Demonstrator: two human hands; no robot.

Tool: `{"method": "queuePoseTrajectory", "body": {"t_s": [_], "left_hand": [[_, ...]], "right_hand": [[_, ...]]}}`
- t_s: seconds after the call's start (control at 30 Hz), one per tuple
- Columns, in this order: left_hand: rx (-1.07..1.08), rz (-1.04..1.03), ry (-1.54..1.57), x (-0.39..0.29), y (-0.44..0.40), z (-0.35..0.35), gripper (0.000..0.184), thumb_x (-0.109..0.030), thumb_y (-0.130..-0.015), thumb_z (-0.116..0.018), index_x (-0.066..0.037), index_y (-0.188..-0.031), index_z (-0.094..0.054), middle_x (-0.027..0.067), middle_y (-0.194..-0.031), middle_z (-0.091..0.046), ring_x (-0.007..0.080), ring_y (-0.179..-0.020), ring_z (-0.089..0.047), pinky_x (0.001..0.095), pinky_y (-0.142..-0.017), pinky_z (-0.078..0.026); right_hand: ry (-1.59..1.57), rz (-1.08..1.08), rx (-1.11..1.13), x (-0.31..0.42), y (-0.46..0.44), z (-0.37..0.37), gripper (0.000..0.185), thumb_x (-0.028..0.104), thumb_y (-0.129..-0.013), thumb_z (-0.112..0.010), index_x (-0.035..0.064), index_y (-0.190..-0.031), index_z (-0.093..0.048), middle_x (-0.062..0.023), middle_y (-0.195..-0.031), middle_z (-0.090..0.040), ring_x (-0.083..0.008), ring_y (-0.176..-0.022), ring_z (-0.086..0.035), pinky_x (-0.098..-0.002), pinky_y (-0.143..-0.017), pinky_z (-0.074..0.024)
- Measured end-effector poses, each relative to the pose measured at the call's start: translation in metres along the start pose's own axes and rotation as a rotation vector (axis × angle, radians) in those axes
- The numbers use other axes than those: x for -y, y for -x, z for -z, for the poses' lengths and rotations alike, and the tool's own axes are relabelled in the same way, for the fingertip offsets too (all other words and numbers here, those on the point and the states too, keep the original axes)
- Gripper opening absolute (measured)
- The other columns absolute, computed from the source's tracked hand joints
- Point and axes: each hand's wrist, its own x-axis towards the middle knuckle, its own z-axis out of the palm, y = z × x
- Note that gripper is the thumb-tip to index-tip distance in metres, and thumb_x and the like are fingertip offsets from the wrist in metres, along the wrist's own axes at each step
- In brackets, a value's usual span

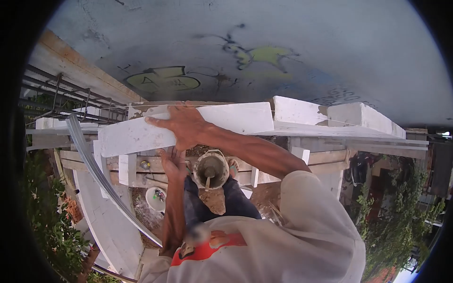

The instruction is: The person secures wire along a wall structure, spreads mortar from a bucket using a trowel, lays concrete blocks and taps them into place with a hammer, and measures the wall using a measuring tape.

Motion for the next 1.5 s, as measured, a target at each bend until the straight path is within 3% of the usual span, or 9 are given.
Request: {"method": "queuePoseTrajectory", "body": {"t_s": [0.03,0.13,0.77,0.83,0.97,1.03,1.3,1.43,1.5], "left_hand": [[-0.004,0.01,0.002,0.0,-0.007,-0.001,0.078,-0.054,-0.108,-0.052,0.006,-0.156,-0.035,0.0242,-0.158,-0.041,0.0364,-0.148,-0.042,0.0488,-0.125,-0.038],[-0.071,0.023,0.054,0.012,-0.03,0.001,0.074,-0.051,-0.11,-0.051,0.006,-0.155,-0.036,0.0251,-0.155,-0.045,0.0363,-0.148,-0.043,0.049,-0.126,-0.037],[-0.135,0.119,-0.058,0.022,-0.099,-0.046,0.092,-0.063,-0.106,-0.048,0.009,-0.16,-0.025,0.0274,-0.162,-0.036,0.0375,-0.153,-0.036,0.0485,-0.126,-0.033],[-0.196,0.109,-0.051,0.033,-0.11,-0.038,0.082,-0.073,-0.098,-0.059,-0.005,-0.144,-0.053,0.0042,-0.133,-0.056,0.0155,-0.115,-0.052,0.0357,-0.099,-0.044],[-0.201,0.127,-0.038,0.041,-0.117,-0.031,0.079,-0.072,-0.099,-0.058,-0.007,-0.144,-0.054,0.0039,-0.133,-0.056,0.0141,-0.113,-0.052,0.0339,-0.094,-0.044],[-0.072,0.131,-0.112,0.027,-0.11,-0.036,0.103,-0.07,-0.104,-0.044,0.01,-0.163,-0.017,0.0299,-0.169,-0.022,0.0418,-0.159,-0.022,0.0526,-0.13,-0.017],[-0.064,0.222,-0.268,0.004,-0.101,-0.033,0.103,-0.072,-0.104,-0.041,0.004,-0.166,-0.01,0.03,-0.171,-0.019,0.0427,-0.158,-0.023,0.0563,-0.128,-0.023],[-0.03,0.201,-0.327,0.008,-0.096,-0.003,0.1,-0.068,-0.105,-0.045,0.005,-0.166,-0.011,0.0283,-0.17,-0.021,0.042,-0.157,-0.026,0.0563,-0.127,-0.026],[-0.108,0.226,-0.373,0.014,-0.095,0.036,0.095,-0.063,-0.106,-0.051,0.003,-0.165,-0.018,0.024,-0.168,-0.031,0.0393,-0.154,-0.033,0.0555,-0.125,-0.028]], "right_hand": [[0.096,0.052,-0.132,-0.001,-0.004,-0.001,0.11,0.03,-0.063,-0.087,0.0381,-0.163,-0.042,-0.0249,-0.111,-0.059,-0.0402,-0.11,-0.061,-0.0488,-0.091,-0.0429],[0.067,-0.078,0.094,-0.009,-0.014,0.011,0.118,0.028,-0.058,-0.089,0.0359,-0.165,-0.039,-0.022,-0.108,-0.058,-0.0378,-0.106,-0.056,-0.0474,-0.085,-0.0423],[0.165,-0.243,0.089,-0.045,-0.047,0.009,0.134,0.022,-0.048,-0.09,0.0367,-0.167,-0.032,-0.0205,-0.112,-0.061,-0.0439,-0.118,-0.056,-0.0568,-0.108,-0.0425],[0.158,-0.249,0.092,-0.044,-0.047,0.01,0.134,0.022,-0.048,-0.091,0.0368,-0.167,-0.032,-0.0207,-0.111,-0.06,-0.044,-0.117,-0.057,-0.0564,-0.107,-0.0433],[0.179,-0.218,0.055,-0.048,-0.045,0.003,0.134,0.022,-0.047,-0.091,0.0373,-0.167,-0.032,-0.0201,-0.11,-0.059,-0.0426,-0.112,-0.059,-0.0546,-0.102,-0.0474],[0.189,-0.208,0.033,-0.049,-0.044,0.004,0.134,0.023,-0.047,-0.091,0.0374,-0.167,-0.033,-0.0196,-0.11,-0.059,-0.0422,-0.11,-0.06,-0.0543,-0.1,-0.0485],[0.202,-0.321,0.197,-0.046,-0.046,0.01,0.132,0.032,-0.057,-0.09,0.0427,-0.169,-0.02,-0.0269,-0.129,-0.059,-0.0459,-0.127,-0.057,-0.0624,-0.104,-0.0471],[0.35,-0.242,0.017,-0.049,-0.015,-0.003,0.131,0.046,-0.066,-0.096,0.0358,-0.17,-0.016,-0.0252,-0.159,-0.041,-0.0443,-0.145,-0.042,-0.0717,-0.11,-0.0371],[0.307,-0.147,-0.218,-0.03,0.029,-0.001,0.119,0.036,-0.073,-0.092,0.0329,-0.169,-0.021,-0.0214,-0.161,-0.038,-0.0409,-0.149,-0.036,-0.066,-0.113,-0.0314]]}}
